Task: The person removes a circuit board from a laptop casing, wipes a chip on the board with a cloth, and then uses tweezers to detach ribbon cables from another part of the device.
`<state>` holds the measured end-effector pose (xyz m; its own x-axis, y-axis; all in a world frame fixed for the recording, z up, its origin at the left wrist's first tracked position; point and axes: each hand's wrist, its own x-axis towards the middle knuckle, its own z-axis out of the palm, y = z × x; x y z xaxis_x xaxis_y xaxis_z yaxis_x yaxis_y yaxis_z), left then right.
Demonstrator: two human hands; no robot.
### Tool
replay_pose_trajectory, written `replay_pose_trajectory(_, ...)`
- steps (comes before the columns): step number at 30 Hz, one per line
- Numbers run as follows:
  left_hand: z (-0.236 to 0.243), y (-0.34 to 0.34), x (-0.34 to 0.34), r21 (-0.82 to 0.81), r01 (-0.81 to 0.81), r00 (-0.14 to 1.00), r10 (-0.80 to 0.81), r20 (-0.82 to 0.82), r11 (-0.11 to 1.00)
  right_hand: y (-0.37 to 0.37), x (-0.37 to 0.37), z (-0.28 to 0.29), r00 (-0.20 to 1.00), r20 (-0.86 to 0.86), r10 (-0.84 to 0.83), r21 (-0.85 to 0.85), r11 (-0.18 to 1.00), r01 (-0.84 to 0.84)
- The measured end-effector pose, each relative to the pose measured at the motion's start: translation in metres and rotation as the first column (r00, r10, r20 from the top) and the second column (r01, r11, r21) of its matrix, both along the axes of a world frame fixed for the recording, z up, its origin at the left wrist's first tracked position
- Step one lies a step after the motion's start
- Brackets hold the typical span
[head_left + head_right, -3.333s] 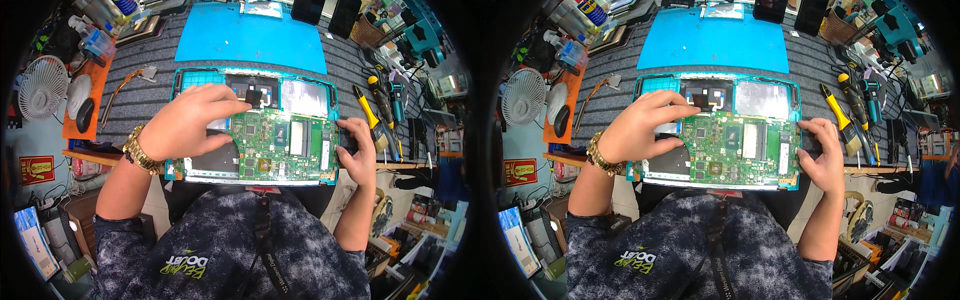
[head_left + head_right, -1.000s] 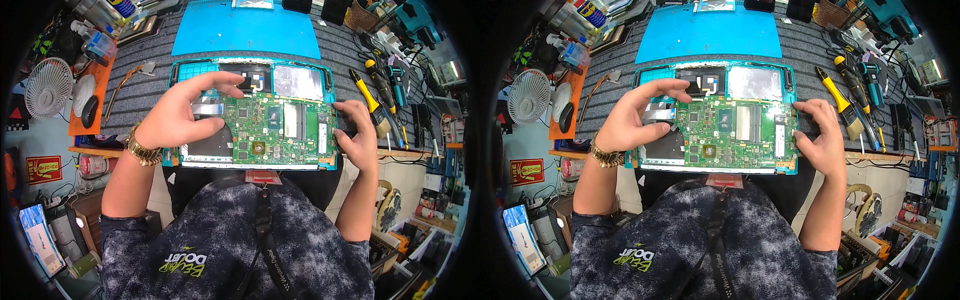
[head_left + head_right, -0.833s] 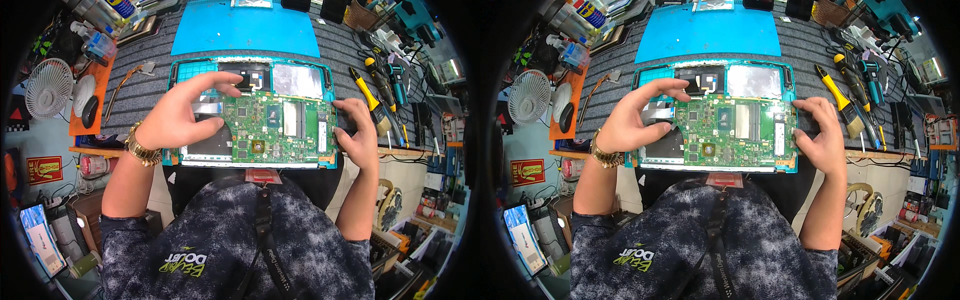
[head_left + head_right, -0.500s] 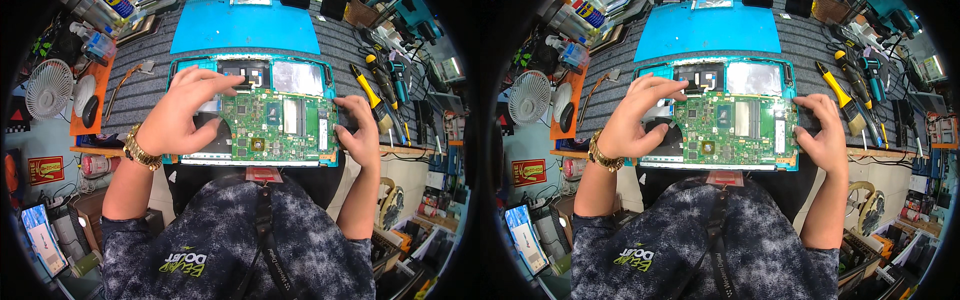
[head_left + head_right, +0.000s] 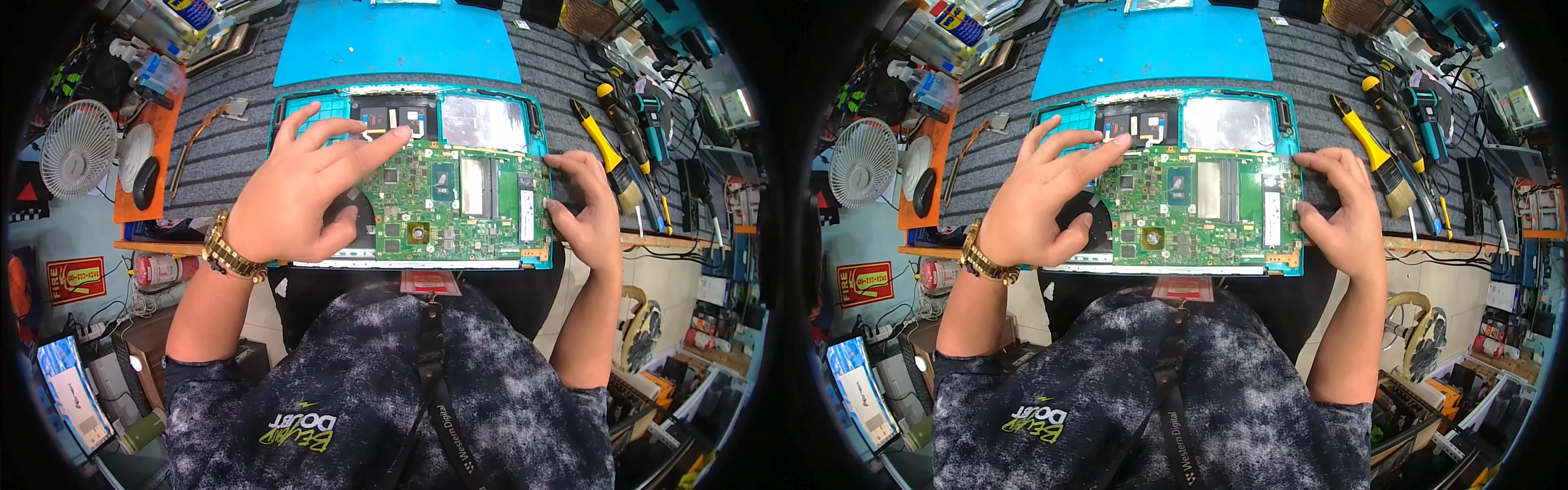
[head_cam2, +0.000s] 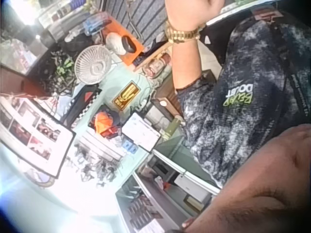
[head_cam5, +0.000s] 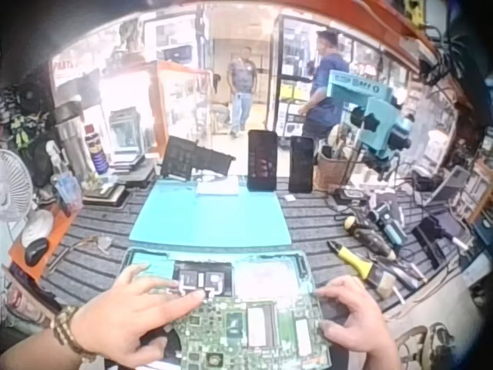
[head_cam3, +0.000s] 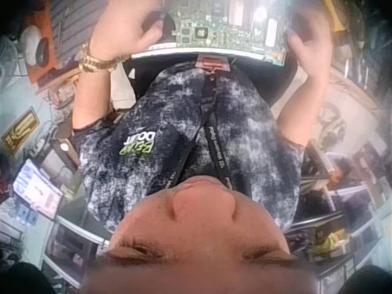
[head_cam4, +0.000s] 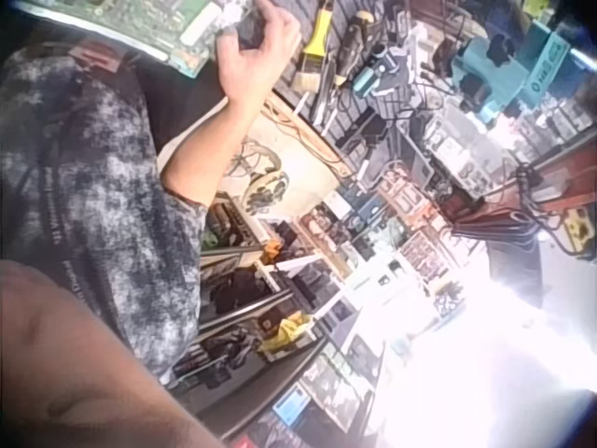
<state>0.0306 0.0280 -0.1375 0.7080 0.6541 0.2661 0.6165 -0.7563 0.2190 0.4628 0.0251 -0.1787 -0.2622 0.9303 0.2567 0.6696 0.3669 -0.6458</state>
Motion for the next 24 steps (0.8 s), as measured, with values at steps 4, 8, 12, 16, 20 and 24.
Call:
replay_pose_trajectory(4, 0.0008, -0.0032, 0.0044, 0.06, 0.009, 0.997, -0.004, -0.079, 0.998, -0.0004, -0.0003, 0.0009, 1.0, 0.003, -0.007, -0.014, 1.0, 0.007)
replay_pose_trajectory(8, -0.0008, -0.0035, 0.0082, 0.124, 0.041, 0.997, -0.032, -0.075, 0.991, -0.0004, -0.0011, 0.0013, 1.0, -0.004, 0.0, -0.007, 1.0, 0.0)
replay_pose_trajectory(12, -0.0035, -0.0038, 0.0087, 0.148, 0.056, 0.996, -0.045, -0.078, 0.987, 0.0001, -0.0013, 0.0015, 1.0, -0.007, 0.004, -0.006, 1.0, -0.004)
replay_pose_trajectory(16, -0.0045, -0.0036, 0.0048, 0.116, 0.059, 0.997, -0.052, -0.065, 0.992, -0.0005, -0.0015, 0.0015, 1.0, -0.01, -0.008, -0.018, 1.0, 0.008)
replay_pose_trajectory(20, -0.0064, -0.0019, 0.0042, 0.074, 0.062, 0.998, -0.06, -0.034, 0.995, -0.0007, -0.002, 0.0015, 1.0, -0.017, -0.007, -0.014, 1.0, 0.007)
replay_pose_trajectory(24, -0.0056, 0.0, 0.0066, -0.034, 0.034, 0.997, -0.032, 0.075, 0.999, 0.0003, -0.0021, 0.0009, 1.0, -0.021, 0.0, -0.012, 1.0, -0.001)
